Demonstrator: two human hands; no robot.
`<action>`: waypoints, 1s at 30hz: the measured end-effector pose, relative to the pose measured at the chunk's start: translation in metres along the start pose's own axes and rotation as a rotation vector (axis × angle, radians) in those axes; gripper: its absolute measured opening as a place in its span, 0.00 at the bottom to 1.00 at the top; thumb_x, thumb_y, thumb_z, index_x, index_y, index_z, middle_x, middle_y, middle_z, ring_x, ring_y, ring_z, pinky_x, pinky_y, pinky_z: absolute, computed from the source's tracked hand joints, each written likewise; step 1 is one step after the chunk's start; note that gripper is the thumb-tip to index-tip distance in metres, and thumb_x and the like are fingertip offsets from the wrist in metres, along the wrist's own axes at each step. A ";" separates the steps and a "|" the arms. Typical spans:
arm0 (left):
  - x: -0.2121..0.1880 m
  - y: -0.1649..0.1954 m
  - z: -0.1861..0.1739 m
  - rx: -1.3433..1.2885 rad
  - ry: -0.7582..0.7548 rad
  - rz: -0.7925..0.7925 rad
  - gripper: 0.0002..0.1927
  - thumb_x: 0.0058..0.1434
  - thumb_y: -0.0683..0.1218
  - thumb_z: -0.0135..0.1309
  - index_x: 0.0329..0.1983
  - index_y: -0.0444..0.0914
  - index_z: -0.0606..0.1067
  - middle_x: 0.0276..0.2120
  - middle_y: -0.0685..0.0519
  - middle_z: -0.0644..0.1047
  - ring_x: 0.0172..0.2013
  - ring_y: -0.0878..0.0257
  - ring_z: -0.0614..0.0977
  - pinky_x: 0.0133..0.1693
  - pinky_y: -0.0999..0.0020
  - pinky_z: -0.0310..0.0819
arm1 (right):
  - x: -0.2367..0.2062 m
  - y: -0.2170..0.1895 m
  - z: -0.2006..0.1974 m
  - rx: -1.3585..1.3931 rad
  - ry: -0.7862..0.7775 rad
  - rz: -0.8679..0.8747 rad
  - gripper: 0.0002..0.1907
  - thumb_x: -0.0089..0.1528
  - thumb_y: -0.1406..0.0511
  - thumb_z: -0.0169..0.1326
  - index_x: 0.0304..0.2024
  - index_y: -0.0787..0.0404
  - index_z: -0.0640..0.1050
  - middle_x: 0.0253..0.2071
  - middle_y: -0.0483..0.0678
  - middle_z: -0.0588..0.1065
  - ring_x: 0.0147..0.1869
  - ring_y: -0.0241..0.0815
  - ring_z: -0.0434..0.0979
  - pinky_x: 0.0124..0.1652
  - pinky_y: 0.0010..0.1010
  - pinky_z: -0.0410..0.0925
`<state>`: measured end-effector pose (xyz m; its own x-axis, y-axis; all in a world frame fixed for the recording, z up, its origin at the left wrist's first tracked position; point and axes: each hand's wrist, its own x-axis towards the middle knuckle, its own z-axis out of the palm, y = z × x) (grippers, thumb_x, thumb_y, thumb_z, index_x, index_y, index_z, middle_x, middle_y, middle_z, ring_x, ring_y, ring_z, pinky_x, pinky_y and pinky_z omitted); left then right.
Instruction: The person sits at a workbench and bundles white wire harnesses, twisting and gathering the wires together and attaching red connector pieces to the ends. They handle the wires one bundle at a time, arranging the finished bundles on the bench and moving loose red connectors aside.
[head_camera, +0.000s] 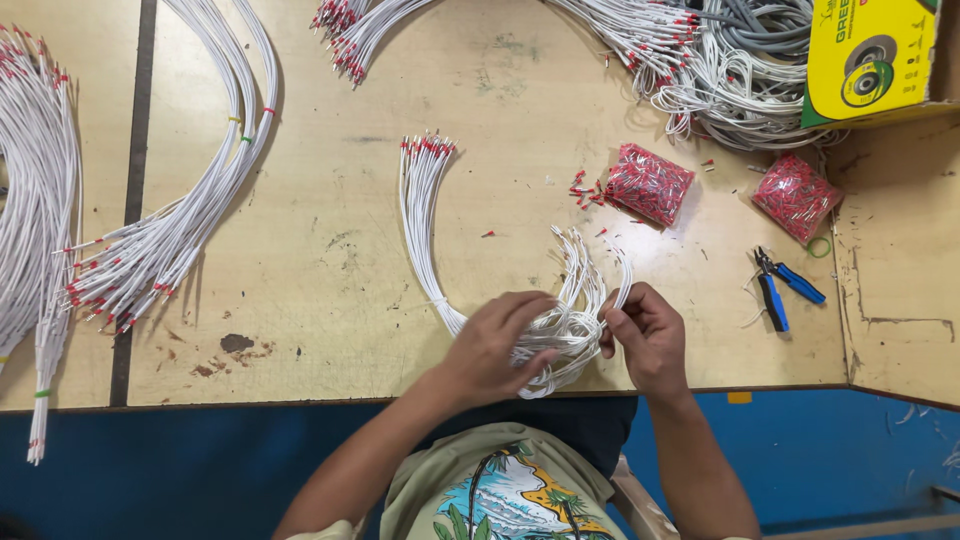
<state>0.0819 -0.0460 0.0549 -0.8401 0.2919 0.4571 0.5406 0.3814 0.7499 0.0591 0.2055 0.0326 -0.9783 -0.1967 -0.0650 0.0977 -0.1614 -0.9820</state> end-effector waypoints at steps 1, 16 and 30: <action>0.003 0.006 0.006 -0.005 0.018 0.028 0.28 0.60 0.49 0.63 0.59 0.32 0.70 0.51 0.41 0.76 0.49 0.46 0.80 0.51 0.54 0.74 | -0.002 0.002 -0.001 0.000 -0.011 -0.011 0.06 0.68 0.68 0.54 0.41 0.66 0.74 0.33 0.47 0.75 0.31 0.32 0.73 0.30 0.24 0.69; 0.009 0.009 0.038 -0.025 -0.017 0.013 0.24 0.61 0.45 0.60 0.59 0.31 0.70 0.40 0.44 0.78 0.34 0.50 0.82 0.34 0.58 0.76 | -0.005 0.006 -0.004 0.258 0.089 -0.120 0.06 0.68 0.69 0.56 0.42 0.66 0.72 0.37 0.50 0.73 0.34 0.34 0.72 0.32 0.24 0.68; 0.007 0.001 0.027 -0.034 -0.131 -0.012 0.32 0.58 0.49 0.63 0.66 0.40 0.69 0.45 0.45 0.75 0.31 0.52 0.82 0.29 0.58 0.76 | -0.004 0.016 -0.004 0.210 -0.063 0.034 0.07 0.67 0.68 0.57 0.43 0.67 0.74 0.41 0.49 0.75 0.40 0.35 0.75 0.35 0.26 0.71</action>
<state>0.0778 -0.0202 0.0457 -0.8326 0.4001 0.3831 0.5264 0.3562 0.7720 0.0641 0.2074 0.0170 -0.9612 -0.2641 -0.0797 0.1725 -0.3500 -0.9207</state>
